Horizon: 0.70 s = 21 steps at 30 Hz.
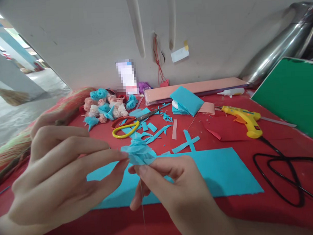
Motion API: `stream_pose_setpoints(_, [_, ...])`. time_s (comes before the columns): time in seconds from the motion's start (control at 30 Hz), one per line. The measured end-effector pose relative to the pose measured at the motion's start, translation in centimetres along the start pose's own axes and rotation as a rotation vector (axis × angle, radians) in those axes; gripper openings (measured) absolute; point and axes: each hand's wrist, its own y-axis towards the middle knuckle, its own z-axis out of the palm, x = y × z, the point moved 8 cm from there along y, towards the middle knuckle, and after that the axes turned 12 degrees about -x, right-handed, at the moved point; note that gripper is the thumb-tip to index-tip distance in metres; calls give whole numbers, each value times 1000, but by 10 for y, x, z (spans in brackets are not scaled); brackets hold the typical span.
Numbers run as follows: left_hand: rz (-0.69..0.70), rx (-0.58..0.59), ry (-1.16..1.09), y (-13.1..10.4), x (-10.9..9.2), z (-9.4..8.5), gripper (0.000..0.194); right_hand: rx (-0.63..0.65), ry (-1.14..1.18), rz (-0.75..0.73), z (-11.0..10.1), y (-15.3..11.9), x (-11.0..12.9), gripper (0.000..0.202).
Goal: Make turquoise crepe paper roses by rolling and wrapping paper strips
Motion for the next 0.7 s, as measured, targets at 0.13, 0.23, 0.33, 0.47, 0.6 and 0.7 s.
stream_pose_setpoints(0.13, [61, 15, 75, -5, -3, 2, 13, 12, 21, 56, 2, -5, -7, 35])
stream_pose_setpoints(0.23, [73, -9, 103, -8, -3, 0, 12, 34, 63, 126, 4, -7, -13, 35])
stream_pose_setpoints(0.33, [93, 2, 125, -8, -6, -1, 13, 86, 140, 129, 9, -8, -11, 33])
stream_pose_setpoints(0.47, [129, 40, 153, -5, -13, -1, 18, 30, 128, 143, 7, -10, -12, 31])
stream_pose_setpoints(0.6, [92, 26, 124, -1, -15, -4, 18, 65, 69, 137, 10, -12, -14, 31])
stream_pose_setpoints(0.7, [13, 23, 66, 2, -12, -4, 17, 78, 73, 133, 12, -13, -15, 30])
